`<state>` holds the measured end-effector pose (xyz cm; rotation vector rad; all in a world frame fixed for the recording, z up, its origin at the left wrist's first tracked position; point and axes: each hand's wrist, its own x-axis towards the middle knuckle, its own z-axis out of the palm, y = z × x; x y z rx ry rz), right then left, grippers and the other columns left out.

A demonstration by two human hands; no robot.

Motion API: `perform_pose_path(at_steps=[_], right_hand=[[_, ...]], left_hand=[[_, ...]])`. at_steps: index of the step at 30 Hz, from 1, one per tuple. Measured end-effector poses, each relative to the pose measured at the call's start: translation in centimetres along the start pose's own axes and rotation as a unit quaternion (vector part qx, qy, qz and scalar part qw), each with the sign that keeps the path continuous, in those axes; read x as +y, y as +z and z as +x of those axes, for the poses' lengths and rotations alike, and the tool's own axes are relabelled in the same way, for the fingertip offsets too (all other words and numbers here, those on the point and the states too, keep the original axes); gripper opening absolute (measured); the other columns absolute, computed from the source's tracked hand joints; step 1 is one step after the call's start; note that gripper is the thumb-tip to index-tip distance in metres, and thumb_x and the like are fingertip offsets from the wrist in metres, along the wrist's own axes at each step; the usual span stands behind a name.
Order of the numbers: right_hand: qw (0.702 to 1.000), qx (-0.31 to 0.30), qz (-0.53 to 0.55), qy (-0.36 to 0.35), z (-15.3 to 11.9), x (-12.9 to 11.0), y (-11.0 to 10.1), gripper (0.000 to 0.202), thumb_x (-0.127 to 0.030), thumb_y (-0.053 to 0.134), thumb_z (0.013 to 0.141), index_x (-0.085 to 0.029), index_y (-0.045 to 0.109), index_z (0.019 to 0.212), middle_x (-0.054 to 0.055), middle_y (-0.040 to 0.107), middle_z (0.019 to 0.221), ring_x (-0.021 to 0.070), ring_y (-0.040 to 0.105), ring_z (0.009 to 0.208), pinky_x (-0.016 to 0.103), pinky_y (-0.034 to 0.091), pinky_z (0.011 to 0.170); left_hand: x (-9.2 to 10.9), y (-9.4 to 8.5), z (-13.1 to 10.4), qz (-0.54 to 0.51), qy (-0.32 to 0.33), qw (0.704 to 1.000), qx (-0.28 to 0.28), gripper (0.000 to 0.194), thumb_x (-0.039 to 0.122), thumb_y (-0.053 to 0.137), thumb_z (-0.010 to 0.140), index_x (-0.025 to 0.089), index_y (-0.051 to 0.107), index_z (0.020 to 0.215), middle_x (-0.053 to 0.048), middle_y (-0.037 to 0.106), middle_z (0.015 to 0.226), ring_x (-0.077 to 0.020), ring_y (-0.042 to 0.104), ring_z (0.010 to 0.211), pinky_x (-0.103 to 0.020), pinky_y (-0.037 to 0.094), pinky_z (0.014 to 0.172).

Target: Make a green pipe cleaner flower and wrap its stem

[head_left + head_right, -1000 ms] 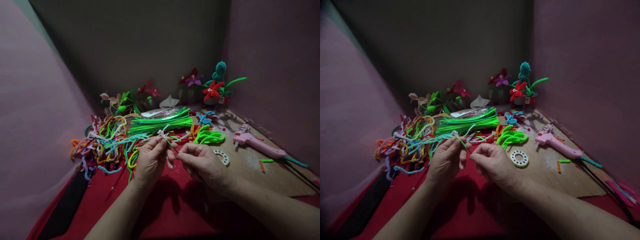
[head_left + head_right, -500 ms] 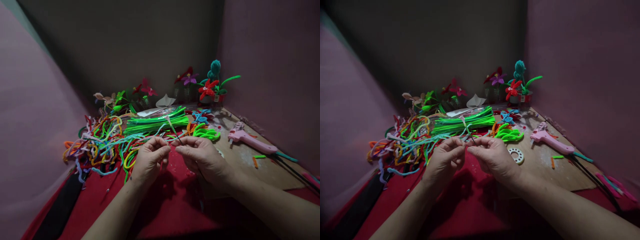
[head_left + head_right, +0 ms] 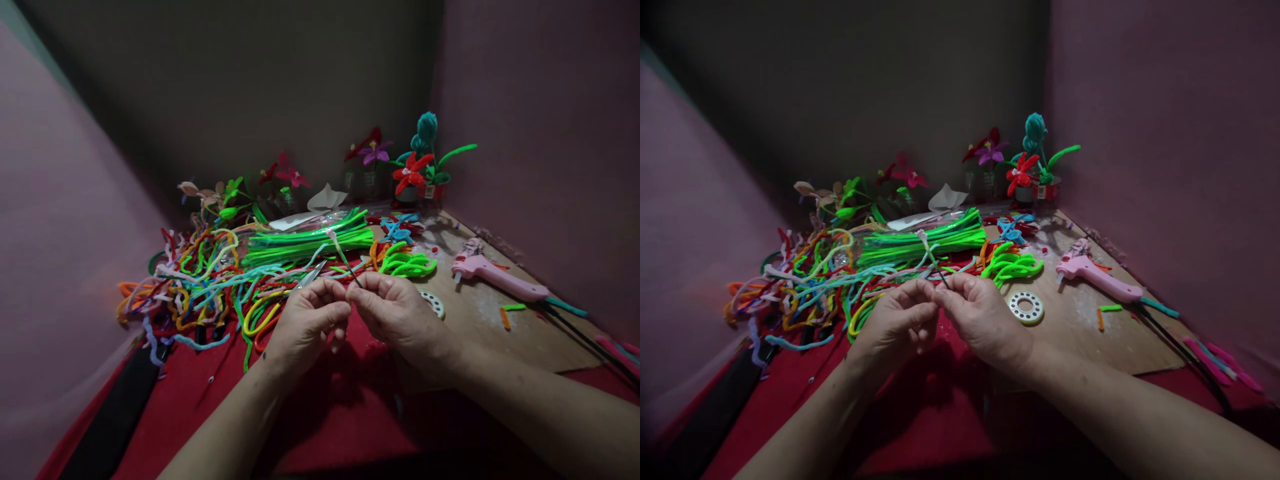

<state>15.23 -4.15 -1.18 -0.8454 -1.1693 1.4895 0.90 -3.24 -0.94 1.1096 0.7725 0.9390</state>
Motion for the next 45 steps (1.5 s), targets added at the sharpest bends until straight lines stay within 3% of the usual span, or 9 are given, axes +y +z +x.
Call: perform_pose_path(at_steps=[6, 10, 15, 23, 30, 34, 38, 41, 45], right_hand=[[0.995, 0.003, 0.079, 0.065, 0.0, -0.5, -0.1, 0.027, -0.032, 0.057, 0.077, -0.018, 0.041, 0.060, -0.010, 0.033, 0.042, 0.0027, 0.023, 0.032, 0.017, 0.016, 0.032], [0.986, -0.030, 0.116, 0.114, -0.1, -0.5, -0.3, 0.025, -0.032, 0.060, 0.075, -0.018, 0.042, 0.064, -0.010, 0.035, 0.043, 0.0024, 0.024, 0.032, 0.016, 0.017, 0.031], [0.981, -0.047, 0.142, 0.120, 0.1, -0.2, -0.4, 0.027, -0.032, 0.061, 0.074, -0.018, 0.041, 0.064, -0.010, 0.035, 0.044, 0.0018, 0.025, 0.032, 0.015, 0.016, 0.031], [0.993, -0.025, 0.079, 0.081, -0.1, -0.1, -0.1, 0.032, -0.035, 0.060, 0.074, -0.018, 0.040, 0.057, -0.010, 0.032, 0.040, 0.0025, 0.023, 0.031, 0.017, 0.015, 0.031], [0.999, -0.026, 0.020, 0.040, 0.0, -0.1, -0.1, 0.031, -0.033, 0.058, 0.076, -0.017, 0.043, 0.054, -0.009, 0.034, 0.040, 0.0031, 0.025, 0.032, 0.019, 0.016, 0.031], [0.997, -0.053, 0.043, 0.044, 0.1, 0.2, -0.3, 0.027, -0.033, 0.057, 0.076, -0.018, 0.045, 0.058, -0.009, 0.035, 0.043, 0.0032, 0.024, 0.031, 0.019, 0.015, 0.030], [0.995, -0.069, 0.055, 0.044, -0.1, 0.2, -0.3, 0.025, -0.030, 0.058, 0.076, -0.018, 0.044, 0.059, -0.009, 0.035, 0.041, 0.0031, 0.023, 0.032, 0.018, 0.015, 0.031], [0.995, -0.075, 0.041, 0.052, -0.3, 0.1, -0.1, 0.023, -0.027, 0.059, 0.074, -0.018, 0.044, 0.059, -0.010, 0.035, 0.039, 0.0034, 0.024, 0.031, 0.018, 0.016, 0.031], [0.994, -0.074, 0.042, 0.061, -0.4, 0.1, 0.1, 0.022, -0.028, 0.061, 0.072, -0.019, 0.045, 0.061, -0.010, 0.035, 0.039, 0.0030, 0.023, 0.031, 0.017, 0.015, 0.030]], left_hand=[[0.5, -0.1, -0.5, 0.093, 0.113, 0.989, 0.032, 0.029, 0.011, 0.068, 0.065, 0.019, 0.059, 0.091, 0.003, 0.053, 0.067, -0.0056, 0.046, 0.046, -0.017, 0.039, 0.039], [0.4, 0.2, -0.8, 0.239, 0.232, 0.938, 0.096, 0.020, 0.010, 0.069, 0.065, 0.020, 0.065, 0.083, 0.000, 0.056, 0.073, -0.0104, 0.052, 0.063, -0.021, 0.044, 0.057], [0.3, 0.4, -0.9, 0.331, 0.310, 0.886, 0.099, 0.015, 0.009, 0.065, 0.069, 0.022, 0.068, 0.077, -0.002, 0.059, 0.075, -0.0152, 0.053, 0.071, -0.026, 0.044, 0.067], [0.3, 0.4, -0.8, 0.356, 0.313, 0.875, 0.096, 0.011, 0.011, 0.062, 0.072, 0.020, 0.068, 0.074, -0.003, 0.057, 0.072, -0.0152, 0.053, 0.068, -0.027, 0.043, 0.067], [1.8, 0.2, -1.6, 0.304, 0.241, 0.918, 0.089, 0.009, 0.018, 0.055, 0.079, 0.018, 0.062, 0.072, -0.004, 0.055, 0.075, -0.0144, 0.051, 0.065, -0.025, 0.041, 0.056], [3.7, -1.3, -3.5, 0.370, 0.217, 0.898, 0.096, 0.027, 0.022, 0.049, 0.083, 0.017, 0.063, 0.060, -0.006, 0.059, 0.074, -0.0163, 0.055, 0.070, -0.025, 0.043, 0.061], [4.2, -3.8, -6.2, 0.373, 0.197, 0.894, 0.152, 0.008, 0.017, 0.072, 0.061, 0.018, 0.065, 0.065, -0.007, 0.062, 0.092, -0.0201, 0.057, 0.085, -0.024, 0.046, 0.070], [3.7, -5.2, -7.6, 0.327, 0.143, 0.898, 0.258, 0.017, 0.019, 0.072, 0.062, 0.020, 0.065, 0.078, -0.002, 0.063, 0.068, -0.0133, 0.056, 0.059, -0.020, 0.044, 0.053], [3.5, -5.5, -7.6, 0.275, 0.069, 0.918, 0.277, 0.015, 0.030, 0.059, 0.075, 0.016, 0.062, 0.070, 0.003, 0.048, 0.039, -0.0084, 0.039, 0.036, -0.018, 0.029, 0.035]])
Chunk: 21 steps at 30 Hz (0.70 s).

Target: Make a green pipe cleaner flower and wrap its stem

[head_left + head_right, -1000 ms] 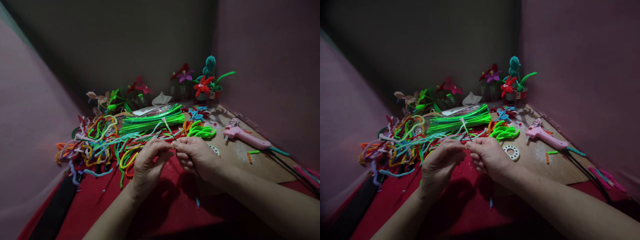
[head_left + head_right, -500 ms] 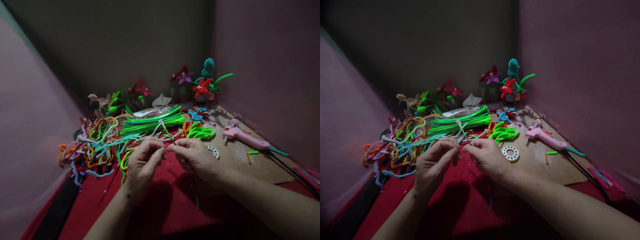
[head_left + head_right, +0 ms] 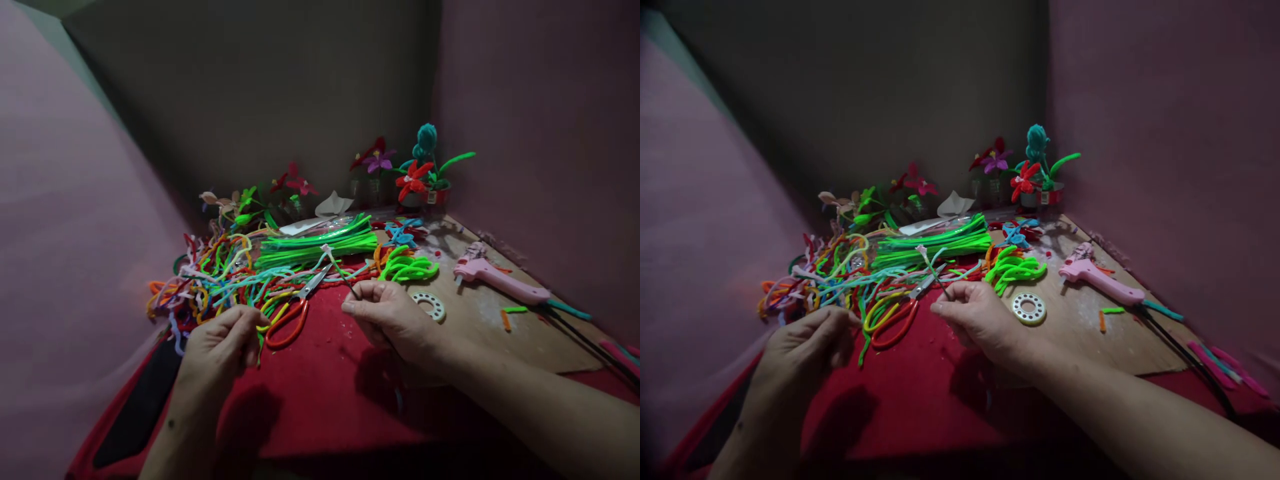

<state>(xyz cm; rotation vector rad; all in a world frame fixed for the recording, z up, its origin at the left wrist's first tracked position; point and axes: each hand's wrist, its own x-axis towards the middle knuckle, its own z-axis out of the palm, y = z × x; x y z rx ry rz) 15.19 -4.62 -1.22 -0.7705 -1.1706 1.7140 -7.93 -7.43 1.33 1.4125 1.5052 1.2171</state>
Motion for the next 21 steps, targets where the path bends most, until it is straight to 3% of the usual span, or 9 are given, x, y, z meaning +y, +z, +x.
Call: perform_pose_path(at_steps=[5, 9, 15, 21], right_hand=[[1.000, 0.010, -0.008, 0.004, 0.1, 0.1, 0.0, 0.020, -0.025, 0.060, 0.073, -0.018, 0.046, 0.061, -0.010, 0.035, 0.039, 0.0031, 0.024, 0.031, 0.016, 0.017, 0.030], [1.000, 0.012, -0.008, 0.006, 0.1, 0.1, 0.1, 0.011, -0.024, 0.060, 0.072, -0.017, 0.053, 0.069, -0.010, 0.037, 0.041, 0.0029, 0.025, 0.031, 0.016, 0.016, 0.030], [1.000, -0.019, -0.005, 0.006, -0.1, 0.1, 0.2, 0.022, -0.028, 0.058, 0.075, -0.017, 0.047, 0.060, -0.009, 0.036, 0.039, 0.0031, 0.024, 0.032, 0.017, 0.017, 0.030], [1.000, -0.026, 0.006, 0.002, -0.4, -0.1, 0.3, 0.010, -0.024, 0.059, 0.073, -0.016, 0.055, 0.071, -0.010, 0.035, 0.040, 0.0034, 0.024, 0.032, 0.017, 0.017, 0.030]], left_hand=[[0.7, 2.0, 0.7, -0.126, 0.009, 0.990, -0.062, 0.007, 0.019, 0.064, 0.069, 0.015, 0.058, 0.070, 0.001, 0.056, 0.050, -0.0069, 0.047, 0.044, -0.016, 0.036, 0.043], [0.9, 3.5, 0.6, -0.197, 0.005, 0.976, -0.087, 0.014, 0.014, 0.067, 0.066, 0.016, 0.054, 0.071, 0.003, 0.056, 0.054, -0.0064, 0.049, 0.044, -0.015, 0.036, 0.041], [1.1, 4.9, 0.3, -0.247, -0.022, 0.952, -0.181, 0.007, 0.017, 0.061, 0.074, 0.014, 0.056, 0.073, 0.000, 0.058, 0.055, -0.0058, 0.050, 0.045, -0.016, 0.038, 0.045], [0.8, 6.1, 0.2, -0.247, -0.060, 0.941, -0.223, 0.011, 0.018, 0.063, 0.073, 0.013, 0.054, 0.071, -0.001, 0.063, 0.055, -0.0059, 0.050, 0.037, -0.015, 0.037, 0.039]])
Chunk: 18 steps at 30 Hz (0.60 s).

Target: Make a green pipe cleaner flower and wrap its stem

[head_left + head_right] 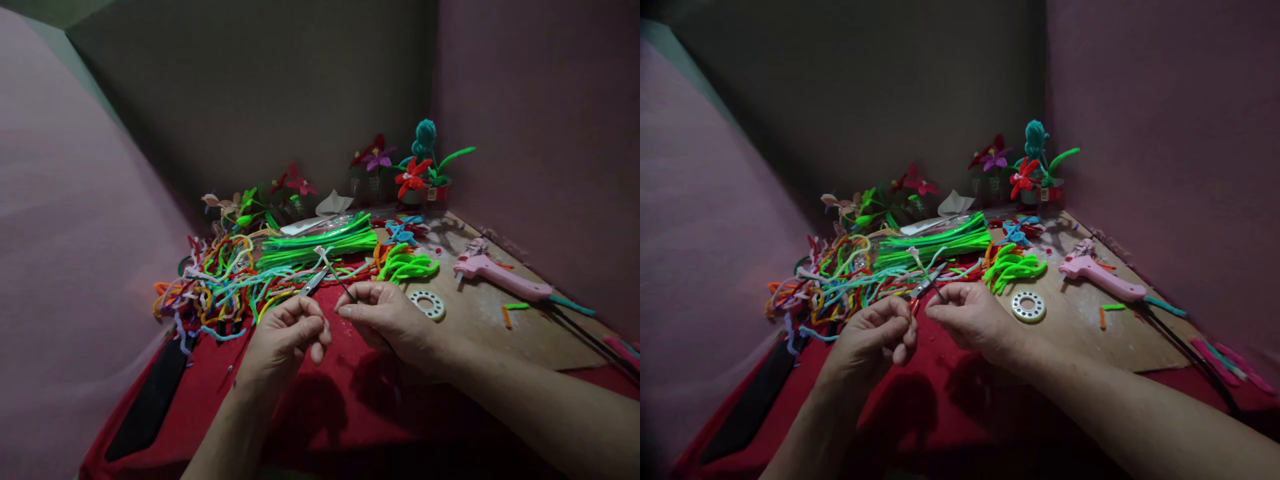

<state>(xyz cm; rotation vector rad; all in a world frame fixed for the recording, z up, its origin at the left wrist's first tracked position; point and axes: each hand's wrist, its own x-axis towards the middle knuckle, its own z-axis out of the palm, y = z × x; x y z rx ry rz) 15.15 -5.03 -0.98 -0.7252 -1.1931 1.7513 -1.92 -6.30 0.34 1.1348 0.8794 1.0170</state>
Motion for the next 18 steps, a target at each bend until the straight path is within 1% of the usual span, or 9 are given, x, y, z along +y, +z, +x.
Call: perform_pose_path(at_steps=[3, 5, 8, 10, 11, 15, 16, 18], right_hand=[[1.000, -0.011, 0.000, 0.003, -0.2, -0.2, 0.1, 0.010, -0.024, 0.060, 0.072, -0.015, 0.058, 0.074, -0.009, 0.037, 0.041, 0.0034, 0.024, 0.032, 0.017, 0.017, 0.030], [1.000, -0.015, 0.006, 0.008, -0.3, -0.3, 0.1, 0.012, -0.024, 0.062, 0.070, -0.014, 0.060, 0.077, -0.008, 0.043, 0.043, 0.0030, 0.025, 0.033, 0.017, 0.017, 0.031], [1.000, -0.002, 0.006, 0.001, -0.2, -0.3, 0.2, 0.014, -0.023, 0.064, 0.068, -0.013, 0.062, 0.076, -0.006, 0.049, 0.047, 0.0018, 0.027, 0.035, 0.017, 0.017, 0.033], [1.000, 0.006, -0.010, -0.014, -0.1, -0.1, 0.2, 0.013, -0.023, 0.065, 0.067, -0.012, 0.061, 0.073, -0.006, 0.049, 0.047, 0.0015, 0.029, 0.036, 0.017, 0.018, 0.035], [0.999, 0.007, -0.022, -0.026, -0.1, 0.0, 0.2, 0.012, -0.023, 0.065, 0.068, -0.012, 0.061, 0.071, -0.006, 0.050, 0.048, 0.0016, 0.030, 0.037, 0.017, 0.020, 0.036], [0.994, -0.002, -0.061, -0.093, 0.0, 0.2, 0.1, 0.011, -0.023, 0.060, 0.074, -0.013, 0.060, 0.069, -0.002, 0.058, 0.058, 0.0048, 0.047, 0.050, 0.018, 0.035, 0.049], [0.993, -0.003, -0.065, -0.101, 0.0, 0.2, 0.1, 0.012, -0.024, 0.059, 0.075, -0.013, 0.059, 0.069, -0.002, 0.058, 0.059, 0.0051, 0.049, 0.052, 0.018, 0.036, 0.050], [0.994, 0.000, -0.066, -0.090, -0.1, 0.2, 0.1, 0.015, -0.027, 0.058, 0.077, -0.014, 0.058, 0.070, -0.004, 0.055, 0.055, 0.0039, 0.043, 0.046, 0.017, 0.031, 0.044]], left_hand=[[-0.3, 0.4, 0.3, -0.007, -0.015, 1.000, -0.008, 0.015, 0.018, 0.066, 0.070, 0.014, 0.052, 0.073, -0.002, 0.065, 0.055, -0.0069, 0.051, 0.034, -0.014, 0.035, 0.036], [-0.5, 0.6, 0.5, -0.015, -0.022, 1.000, -0.016, 0.017, 0.018, 0.066, 0.070, 0.014, 0.051, 0.074, -0.002, 0.065, 0.054, -0.0078, 0.052, 0.033, -0.014, 0.036, 0.035], [-0.8, 0.6, 0.9, -0.029, -0.032, 0.999, -0.030, 0.017, 0.018, 0.066, 0.071, 0.014, 0.050, 0.075, -0.002, 0.066, 0.053, -0.0091, 0.053, 0.032, -0.014, 0.038, 0.034], [-1.0, 0.6, 1.1, -0.033, -0.042, 0.998, -0.035, 0.017, 0.018, 0.065, 0.071, 0.014, 0.050, 0.075, -0.003, 0.066, 0.053, -0.0094, 0.054, 0.032, -0.014, 0.038, 0.033], [-1.0, 0.6, 1.1, -0.035, -0.048, 0.997, -0.038, 0.017, 0.017, 0.065, 0.071, 0.014, 0.049, 0.075, -0.003, 0.066, 0.053, -0.0095, 0.054, 0.032, -0.014, 0.038, 0.033], [-1.3, 0.6, 1.2, -0.043, -0.068, 0.995, -0.051, 0.016, 0.017, 0.065, 0.072, 0.013, 0.050, 0.074, -0.003, 0.066, 0.054, -0.0094, 0.055, 0.033, -0.013, 0.039, 0.033], [-1.4, 0.6, 1.2, -0.048, -0.068, 0.995, -0.054, 0.015, 0.017, 0.065, 0.073, 0.013, 0.050, 0.074, -0.003, 0.066, 0.054, -0.0092, 0.055, 0.033, -0.012, 0.039, 0.033], [-1.6, 0.5, 1.3, -0.058, -0.061, 0.995, -0.058, 0.013, 0.018, 0.063, 0.075, 0.013, 0.051, 0.075, -0.003, 0.065, 0.054, -0.0082, 0.055, 0.033, -0.012, 0.038, 0.033]])
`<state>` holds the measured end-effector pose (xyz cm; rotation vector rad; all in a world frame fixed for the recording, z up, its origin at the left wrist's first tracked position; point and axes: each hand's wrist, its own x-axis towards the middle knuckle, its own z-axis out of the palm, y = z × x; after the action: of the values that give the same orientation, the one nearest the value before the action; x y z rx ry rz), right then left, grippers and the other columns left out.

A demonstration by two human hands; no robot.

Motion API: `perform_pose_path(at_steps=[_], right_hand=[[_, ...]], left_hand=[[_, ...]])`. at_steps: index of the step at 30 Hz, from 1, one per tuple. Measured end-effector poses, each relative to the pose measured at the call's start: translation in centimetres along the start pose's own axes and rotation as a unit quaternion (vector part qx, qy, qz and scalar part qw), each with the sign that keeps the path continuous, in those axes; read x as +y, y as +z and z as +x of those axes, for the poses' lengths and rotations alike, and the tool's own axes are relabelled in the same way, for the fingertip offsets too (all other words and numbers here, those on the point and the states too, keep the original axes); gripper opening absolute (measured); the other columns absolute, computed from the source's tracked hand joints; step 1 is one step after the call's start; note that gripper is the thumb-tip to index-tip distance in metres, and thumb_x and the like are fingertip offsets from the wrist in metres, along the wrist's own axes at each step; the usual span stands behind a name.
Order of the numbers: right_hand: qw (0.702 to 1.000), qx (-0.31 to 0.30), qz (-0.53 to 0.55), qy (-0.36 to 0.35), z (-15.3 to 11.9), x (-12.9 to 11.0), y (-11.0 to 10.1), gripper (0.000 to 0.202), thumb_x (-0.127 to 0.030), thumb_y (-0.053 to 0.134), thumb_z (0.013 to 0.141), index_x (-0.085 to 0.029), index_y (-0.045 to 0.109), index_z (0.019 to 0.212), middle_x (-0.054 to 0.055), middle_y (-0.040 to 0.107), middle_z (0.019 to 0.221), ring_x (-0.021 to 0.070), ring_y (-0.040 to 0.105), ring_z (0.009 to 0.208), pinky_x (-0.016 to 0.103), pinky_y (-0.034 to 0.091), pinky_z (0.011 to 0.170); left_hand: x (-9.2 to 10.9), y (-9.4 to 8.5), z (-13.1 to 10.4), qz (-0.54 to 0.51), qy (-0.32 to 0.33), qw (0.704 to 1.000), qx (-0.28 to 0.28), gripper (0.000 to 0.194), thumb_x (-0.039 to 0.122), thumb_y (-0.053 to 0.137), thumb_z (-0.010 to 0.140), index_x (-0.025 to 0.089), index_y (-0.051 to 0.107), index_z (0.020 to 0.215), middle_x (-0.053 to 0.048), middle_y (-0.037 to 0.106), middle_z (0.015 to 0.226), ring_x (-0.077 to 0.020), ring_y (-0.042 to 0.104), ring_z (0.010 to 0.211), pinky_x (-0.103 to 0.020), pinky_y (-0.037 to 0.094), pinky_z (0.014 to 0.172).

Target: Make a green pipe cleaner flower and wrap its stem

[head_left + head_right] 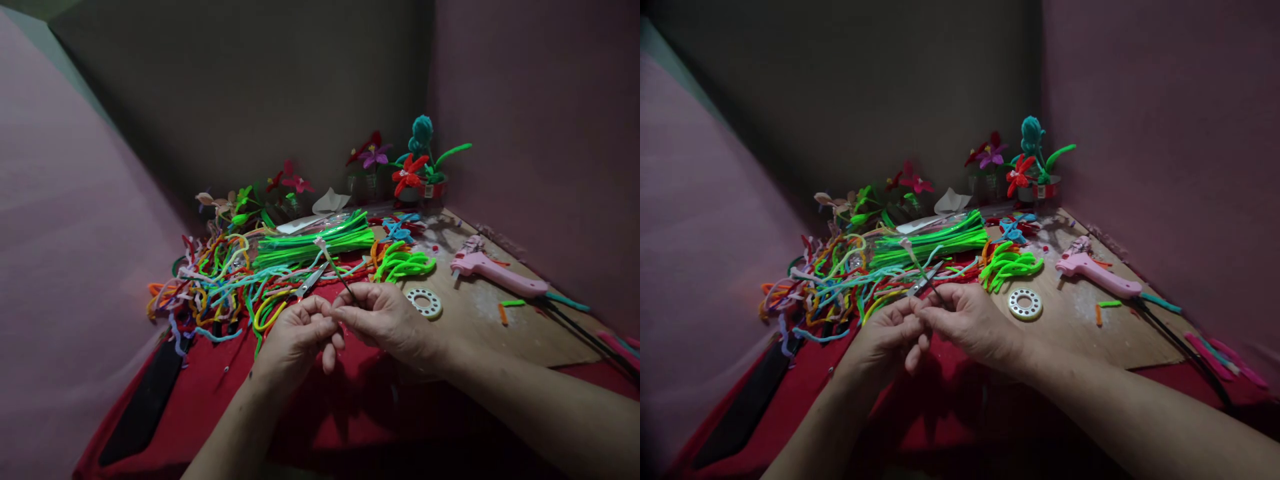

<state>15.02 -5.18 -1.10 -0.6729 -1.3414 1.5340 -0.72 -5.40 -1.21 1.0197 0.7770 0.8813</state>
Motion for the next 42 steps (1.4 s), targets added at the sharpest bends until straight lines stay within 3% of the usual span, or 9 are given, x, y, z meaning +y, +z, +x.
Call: perform_pose_path(at_steps=[2, 6, 15, 19, 24, 35, 38, 42], right_hand=[[1.000, 0.003, 0.002, 0.017, 0.0, -0.1, 0.0, 0.013, -0.026, 0.056, 0.078, -0.014, 0.058, 0.075, -0.005, 0.051, 0.051, 0.0031, 0.039, 0.041, 0.017, 0.027, 0.041], [1.000, 0.000, -0.018, 0.015, -0.1, 0.0, 0.1, 0.009, -0.020, 0.054, 0.077, -0.013, 0.060, 0.077, -0.001, 0.058, 0.057, 0.0058, 0.048, 0.048, 0.018, 0.035, 0.046], [0.997, 0.022, -0.071, 0.023, -0.2, 0.4, 0.1, 0.008, -0.021, 0.053, 0.076, -0.014, 0.058, 0.076, -0.002, 0.059, 0.058, 0.0048, 0.043, 0.043, 0.018, 0.032, 0.041], [0.991, 0.020, -0.133, -0.015, -0.1, 0.6, -0.1, 0.007, -0.017, 0.051, 0.077, -0.015, 0.057, 0.074, -0.001, 0.060, 0.060, 0.0064, 0.048, 0.049, 0.019, 0.037, 0.047], [0.961, 0.030, -0.257, -0.093, -0.3, 0.7, -0.3, 0.009, -0.010, 0.052, 0.073, -0.015, 0.057, 0.068, -0.002, 0.058, 0.061, 0.0068, 0.049, 0.055, 0.018, 0.039, 0.053], [0.998, 0.041, -0.026, 0.032, 0.1, 0.2, -0.2, 0.007, -0.021, 0.056, 0.075, -0.015, 0.053, 0.073, -0.003, 0.055, 0.054, 0.0037, 0.042, 0.040, 0.016, 0.031, 0.038], [0.997, 0.033, 0.009, 0.073, 0.3, 0.0, -0.3, 0.014, -0.028, 0.058, 0.076, -0.015, 0.054, 0.073, -0.003, 0.054, 0.052, 0.0028, 0.037, 0.035, 0.015, 0.026, 0.034], [0.994, 0.014, 0.022, 0.104, 0.2, 0.1, -0.2, 0.020, -0.034, 0.058, 0.077, -0.014, 0.056, 0.074, -0.004, 0.054, 0.050, 0.0023, 0.035, 0.033, 0.014, 0.023, 0.032]], left_hand=[[-0.2, -0.1, 0.1, -0.008, 0.009, 1.000, -0.003, 0.010, 0.017, 0.060, 0.077, 0.012, 0.052, 0.076, -0.002, 0.065, 0.054, -0.0073, 0.054, 0.032, -0.011, 0.038, 0.032], [-0.5, -0.3, 0.4, -0.023, 0.017, 0.999, -0.015, 0.007, 0.016, 0.057, 0.078, 0.011, 0.053, 0.075, -0.004, 0.065, 0.057, -0.0066, 0.053, 0.032, -0.012, 0.039, 0.032], [-0.7, -0.1, 0.2, -0.017, 0.006, 1.000, 0.001, 0.007, 0.015, 0.056, 0.079, 0.011, 0.052, 0.074, -0.003, 0.064, 0.054, -0.0055, 0.050, 0.031, -0.012, 0.038, 0.033], [-0.7, 0.0, 0.1, -0.018, -0.003, 1.000, -0.008, 0.009, 0.016, 0.057, 0.079, 0.012, 0.051, 0.073, -0.003, 0.063, 0.053, -0.0063, 0.050, 0.030, -0.012, 0.037, 0.033], [-0.7, 0.2, 0.1, -0.021, -0.017, 1.000, 0.007, 0.011, 0.019, 0.058, 0.078, 0.013, 0.050, 0.073, -0.002, 0.063, 0.050, -0.0071, 0.050, 0.030, -0.012, 0.035, 0.031], [-0.8, 0.0, -0.1, 0.006, -0.004, 1.000, 0.013, 0.015, 0.024, 0.053, 0.082, 0.013, 0.052, 0.072, -0.001, 0.061, 0.055, -0.0052, 0.048, 0.032, -0.013, 0.034, 0.033], [0.0, 0.0, 0.1, 0.013, 0.039, 0.997, 0.062, 0.010, 0.023, 0.056, 0.081, 0.013, 0.056, 0.080, -0.002, 0.062, 0.061, -0.0061, 0.052, 0.041, -0.015, 0.039, 0.040], [1.9, 0.5, 0.7, 0.041, 0.092, 0.985, 0.138, 0.021, 0.023, 0.063, 0.075, 0.010, 0.063, 0.091, -0.005, 0.064, 0.074, -0.0086, 0.057, 0.059, -0.017, 0.044, 0.052]])
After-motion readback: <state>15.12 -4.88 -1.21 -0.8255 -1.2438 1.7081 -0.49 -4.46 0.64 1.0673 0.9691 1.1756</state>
